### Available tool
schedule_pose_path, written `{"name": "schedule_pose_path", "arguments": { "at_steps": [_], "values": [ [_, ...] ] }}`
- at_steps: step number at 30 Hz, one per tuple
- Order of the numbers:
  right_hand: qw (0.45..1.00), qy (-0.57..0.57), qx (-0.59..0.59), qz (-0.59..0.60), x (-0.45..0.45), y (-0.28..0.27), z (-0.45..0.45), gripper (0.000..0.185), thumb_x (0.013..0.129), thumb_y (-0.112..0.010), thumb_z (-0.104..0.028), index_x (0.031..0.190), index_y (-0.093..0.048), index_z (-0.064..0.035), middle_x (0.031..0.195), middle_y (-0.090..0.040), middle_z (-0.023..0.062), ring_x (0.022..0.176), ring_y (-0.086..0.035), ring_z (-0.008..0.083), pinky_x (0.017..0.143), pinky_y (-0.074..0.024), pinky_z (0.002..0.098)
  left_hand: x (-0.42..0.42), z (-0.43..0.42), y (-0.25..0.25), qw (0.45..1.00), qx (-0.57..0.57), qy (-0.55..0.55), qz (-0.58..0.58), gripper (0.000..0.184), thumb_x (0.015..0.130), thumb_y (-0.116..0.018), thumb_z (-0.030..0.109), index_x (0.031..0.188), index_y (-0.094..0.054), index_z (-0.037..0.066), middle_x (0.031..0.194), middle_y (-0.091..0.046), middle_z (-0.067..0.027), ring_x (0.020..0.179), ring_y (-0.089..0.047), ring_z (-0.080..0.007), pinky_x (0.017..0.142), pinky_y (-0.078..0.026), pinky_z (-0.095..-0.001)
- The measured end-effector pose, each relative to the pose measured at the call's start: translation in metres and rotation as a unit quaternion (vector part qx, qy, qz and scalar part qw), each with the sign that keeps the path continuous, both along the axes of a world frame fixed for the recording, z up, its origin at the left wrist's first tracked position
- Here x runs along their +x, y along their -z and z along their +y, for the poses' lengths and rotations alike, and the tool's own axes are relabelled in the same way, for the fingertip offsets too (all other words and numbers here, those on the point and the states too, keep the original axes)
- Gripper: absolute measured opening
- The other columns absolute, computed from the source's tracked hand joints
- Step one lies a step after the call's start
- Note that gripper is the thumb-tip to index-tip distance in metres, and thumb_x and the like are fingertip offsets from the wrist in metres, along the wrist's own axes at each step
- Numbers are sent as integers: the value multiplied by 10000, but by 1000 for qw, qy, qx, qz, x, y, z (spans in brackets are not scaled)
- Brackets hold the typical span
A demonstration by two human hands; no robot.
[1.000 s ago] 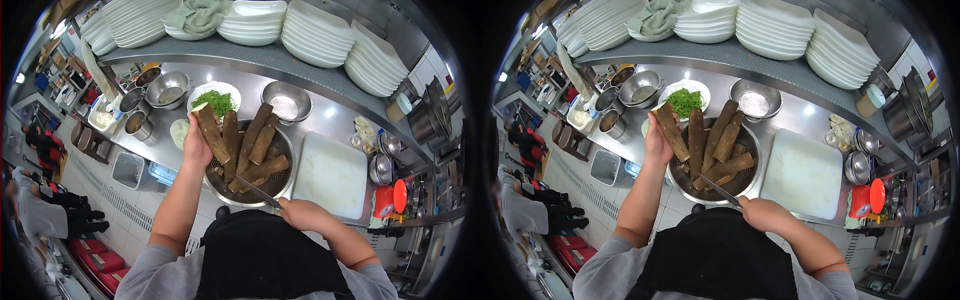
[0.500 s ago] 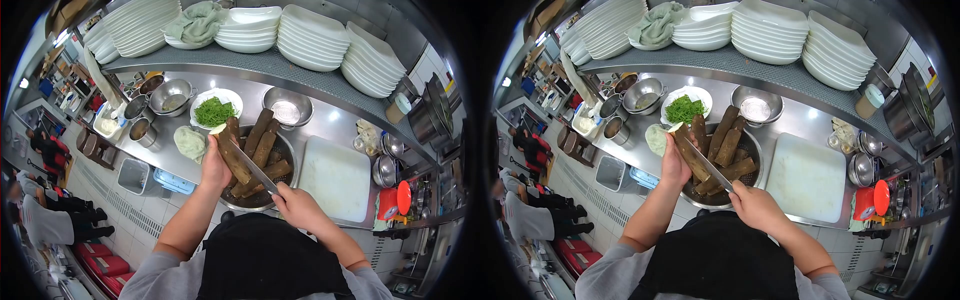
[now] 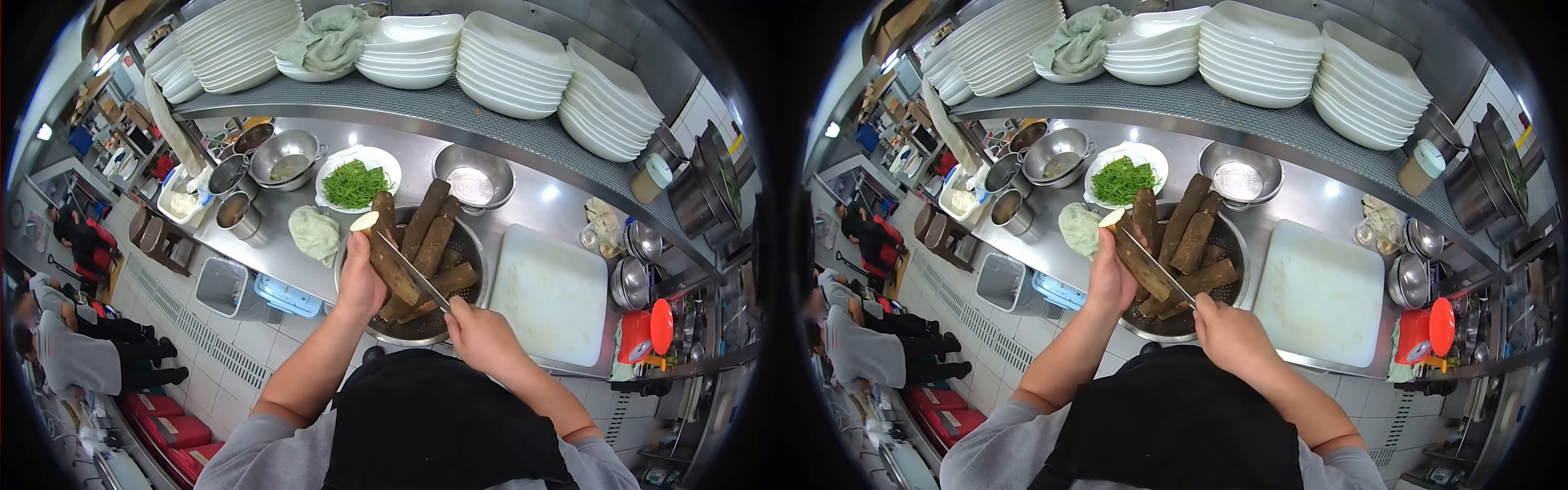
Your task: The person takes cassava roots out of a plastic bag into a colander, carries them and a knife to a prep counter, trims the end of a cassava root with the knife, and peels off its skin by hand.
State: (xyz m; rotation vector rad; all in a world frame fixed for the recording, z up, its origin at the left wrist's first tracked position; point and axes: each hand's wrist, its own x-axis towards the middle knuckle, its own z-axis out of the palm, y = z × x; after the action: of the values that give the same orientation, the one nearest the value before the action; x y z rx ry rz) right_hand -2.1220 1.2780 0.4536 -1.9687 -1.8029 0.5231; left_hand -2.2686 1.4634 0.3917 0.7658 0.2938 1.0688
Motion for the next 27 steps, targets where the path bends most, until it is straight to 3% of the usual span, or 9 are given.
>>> {"name": "schedule_pose_path", "arguments": {
  "at_steps": [5,10,12,17,19,27],
  "values": [
    [1000,-4,-9,16,1,4,0,166,1022,-527,-200,1043,-480,-42,767,-656,208,717,-653,438,655,-516,553,1,-8,-7,999,1,-25,27,489,1055,-487,507,1330,-480,103,1181,-595,-38,1086,-572,-167,993,-467,-371],
    [998,32,4,-58,-12,23,5,153,964,-551,-126,1053,-489,-18,878,-665,228,724,-670,424,636,-535,524,8,-11,-5,998,-26,-51,35,472,1057,-515,460,1370,-399,126,1248,-563,-53,1123,-562,-170,1034,-457,-385],
    [997,36,8,-64,-16,27,7,161,947,-557,-113,1055,-486,-15,901,-664,233,731,-673,426,640,-537,524,10,-8,5,998,-38,-52,14,496,1067,-536,400,1431,-331,131,1433,-462,-65,1335,-444,-198,1156,-348,-413],
    [997,42,11,-57,-18,30,9,160,968,-541,-118,1066,-470,-14,887,-662,241,745,-670,440,659,-534,538,15,-9,6,995,-38,-84,29,491,1059,-559,395,1407,-341,126,1418,-471,-61,1324,-446,-182,1141,-361,-394],
    [999,43,-11,21,-18,27,11,160,1013,-510,-151,1061,-449,-11,851,-656,253,753,-656,459,661,-512,558,14,-8,4,995,-39,-84,25,488,1058,-564,392,1401,-347,122,1416,-473,-62,1319,-450,-179,1135,-366,-387],
    [997,30,-19,75,-15,19,10,176,1039,-499,-182,1052,-433,-20,813,-647,257,762,-639,474,658,-481,573,3,-7,-1,994,-1,-100,50,469,1057,-570,385,1355,-413,58,1336,-549,-84,1244,-517,-177,1093,-406,-359]
  ]
}}
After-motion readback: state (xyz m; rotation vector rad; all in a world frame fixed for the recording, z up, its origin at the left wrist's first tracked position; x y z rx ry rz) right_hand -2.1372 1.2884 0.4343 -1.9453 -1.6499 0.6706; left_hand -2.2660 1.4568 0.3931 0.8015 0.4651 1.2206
